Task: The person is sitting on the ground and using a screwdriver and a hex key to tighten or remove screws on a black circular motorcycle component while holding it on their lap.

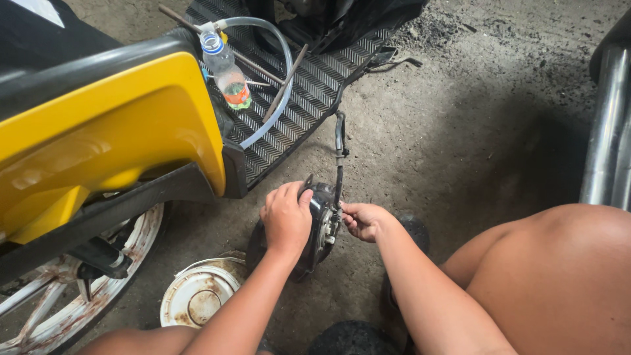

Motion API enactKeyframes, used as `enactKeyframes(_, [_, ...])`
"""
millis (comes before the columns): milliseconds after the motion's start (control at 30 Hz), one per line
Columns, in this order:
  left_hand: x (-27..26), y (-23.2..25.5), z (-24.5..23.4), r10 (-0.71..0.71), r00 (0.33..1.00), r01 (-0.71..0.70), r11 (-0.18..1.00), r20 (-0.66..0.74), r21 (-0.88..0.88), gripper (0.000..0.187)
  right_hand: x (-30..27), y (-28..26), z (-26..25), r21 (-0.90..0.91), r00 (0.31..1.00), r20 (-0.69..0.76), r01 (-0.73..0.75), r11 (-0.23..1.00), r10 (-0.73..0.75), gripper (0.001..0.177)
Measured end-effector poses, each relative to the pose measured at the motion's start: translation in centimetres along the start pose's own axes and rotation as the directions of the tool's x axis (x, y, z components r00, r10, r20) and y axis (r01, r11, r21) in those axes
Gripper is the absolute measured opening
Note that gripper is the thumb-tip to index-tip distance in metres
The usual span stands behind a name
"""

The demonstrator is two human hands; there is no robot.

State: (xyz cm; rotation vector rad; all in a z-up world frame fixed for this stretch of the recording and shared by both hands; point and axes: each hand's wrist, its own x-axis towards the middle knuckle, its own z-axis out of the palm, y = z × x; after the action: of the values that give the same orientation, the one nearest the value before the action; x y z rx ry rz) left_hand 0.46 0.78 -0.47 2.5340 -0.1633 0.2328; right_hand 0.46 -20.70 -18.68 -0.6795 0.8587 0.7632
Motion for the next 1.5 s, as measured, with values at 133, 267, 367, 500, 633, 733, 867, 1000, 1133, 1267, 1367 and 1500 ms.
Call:
enactKeyframes(133, [0.2, -0.4, 0.1, 0.019, 0.999, -0.020, 1.000, -0.031, -0.008, 0.028, -0.8, 0.1, 0.7, 0.065, 0.997, 0.071, -0.036, 0.997, 0.032, 0.022])
enactKeyframes(267, [0.4, -0.6, -0.3, -0.008, 1.000, 0.008, 1.000, -0.012, -0.027, 0.025, -1.8, 0.9, 1.6, 0.133, 0.996, 0.077, 0.035, 0.991, -0.045, 0.020])
enactKeyframes(367, [0.5, -1.0, -0.5, 0.001, 1.000, -0.002, 0.999, -0.018, -0.034, 0.025, -1.8, 1.3, 1.8, 0.169, 0.986, 0.144, 0.060, 0.984, -0.085, 0.022])
enactKeyframes(500, [0.6, -1.3, -0.3, 0.034, 0.998, -0.036, 0.999, -0.059, -0.030, 0.027, -1.1, 1.8, 1.3, 0.234, 0.979, 0.190, 0.026, 0.972, -0.072, 0.020])
enactKeyframes(633, [0.7, -1.3, -0.3, 0.003, 1.000, -0.004, 0.999, -0.018, -0.042, 0.025, -1.3, 1.8, 1.2, 0.297, 0.960, 0.269, -0.005, 0.955, -0.079, 0.025])
enactKeyframes(733, [0.9, -1.3, -0.3, 0.027, 0.999, -0.027, 0.999, -0.028, -0.028, 0.027, -2.7, 1.9, 1.5, 0.203, 0.982, 0.165, 0.060, 0.977, -0.094, 0.019])
enactKeyframes(867, [1.2, -1.7, -0.3, 0.034, 0.999, -0.035, 0.998, -0.031, -0.047, 0.026, -3.2, 1.7, 1.9, 0.137, 0.982, 0.158, 0.080, 0.987, -0.101, 0.016])
enactKeyframes(1000, [1.6, -2.3, -0.4, 0.026, 0.999, -0.028, 0.998, -0.033, -0.055, 0.028, -2.1, 1.5, 2.1, 0.142, 0.964, 0.205, 0.144, 0.979, -0.171, 0.019])
enactKeyframes(1133, [1.5, -2.5, -0.4, 0.021, 0.999, -0.023, 0.997, -0.028, -0.071, 0.025, -2.2, 1.2, 2.4, 0.133, 0.977, 0.157, 0.125, 0.983, -0.145, 0.018])
enactKeyframes(1267, [1.5, -2.8, -0.5, 0.033, 0.998, -0.039, 0.995, -0.058, -0.096, 0.025, -2.7, 1.5, 3.3, 0.181, 0.982, 0.133, 0.110, 0.977, -0.135, 0.019])
enactKeyframes(1367, [1.4, -2.7, -0.5, 0.042, 0.997, -0.047, 0.996, -0.061, -0.081, 0.024, -2.9, 1.8, 3.7, 0.167, 0.985, 0.101, 0.122, 0.978, -0.140, 0.020])
enactKeyframes(1500, [1.9, -3.2, -0.7, 0.036, 0.997, -0.042, 0.994, -0.065, -0.101, 0.026, -2.3, 1.2, 3.9, 0.080, 0.986, 0.103, 0.125, 0.989, -0.132, 0.019])
